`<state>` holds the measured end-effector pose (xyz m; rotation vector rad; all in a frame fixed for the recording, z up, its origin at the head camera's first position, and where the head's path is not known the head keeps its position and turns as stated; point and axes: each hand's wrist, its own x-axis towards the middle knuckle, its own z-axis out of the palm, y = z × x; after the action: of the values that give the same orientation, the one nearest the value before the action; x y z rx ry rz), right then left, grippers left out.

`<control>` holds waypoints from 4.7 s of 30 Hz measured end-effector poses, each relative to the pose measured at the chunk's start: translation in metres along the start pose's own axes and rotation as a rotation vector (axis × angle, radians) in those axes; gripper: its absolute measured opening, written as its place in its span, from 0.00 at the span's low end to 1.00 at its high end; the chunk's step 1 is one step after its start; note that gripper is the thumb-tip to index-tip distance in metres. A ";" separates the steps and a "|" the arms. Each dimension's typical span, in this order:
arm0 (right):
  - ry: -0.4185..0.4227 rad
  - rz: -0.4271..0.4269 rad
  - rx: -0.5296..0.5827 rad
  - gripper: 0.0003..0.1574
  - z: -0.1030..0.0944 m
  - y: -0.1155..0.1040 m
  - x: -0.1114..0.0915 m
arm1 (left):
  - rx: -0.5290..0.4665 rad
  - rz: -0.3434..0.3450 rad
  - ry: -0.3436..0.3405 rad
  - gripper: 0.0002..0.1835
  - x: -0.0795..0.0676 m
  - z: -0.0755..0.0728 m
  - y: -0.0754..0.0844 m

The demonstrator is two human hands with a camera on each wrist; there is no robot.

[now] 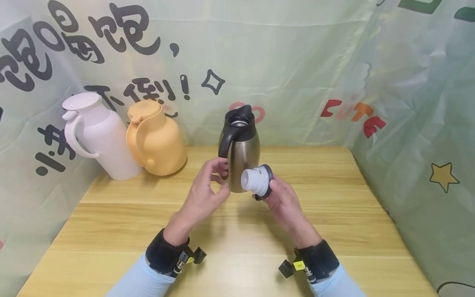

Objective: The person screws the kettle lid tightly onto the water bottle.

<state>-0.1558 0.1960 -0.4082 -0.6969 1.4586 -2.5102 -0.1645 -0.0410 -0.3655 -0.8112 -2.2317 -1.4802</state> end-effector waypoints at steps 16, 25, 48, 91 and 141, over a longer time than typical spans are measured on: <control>0.252 -0.104 -0.235 0.16 0.000 -0.048 0.033 | -0.187 -0.335 0.047 0.16 0.039 0.009 -0.028; 0.267 -0.165 -0.489 0.26 0.013 -0.095 0.066 | -0.195 -0.332 0.150 0.21 0.043 0.023 -0.035; -0.040 0.044 -1.220 0.37 0.064 -0.144 0.141 | -0.170 -0.369 0.204 0.20 0.011 0.004 -0.010; -0.211 0.093 -1.559 0.44 0.069 -0.125 0.162 | -0.162 -0.362 0.195 0.20 0.010 0.005 -0.014; -0.204 0.067 -1.673 0.55 0.071 -0.123 0.155 | -0.143 -0.365 0.202 0.20 0.010 0.007 -0.016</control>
<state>-0.2472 0.1486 -0.2251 -0.8891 3.0700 -0.5624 -0.1819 -0.0369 -0.3745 -0.2807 -2.2201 -1.8117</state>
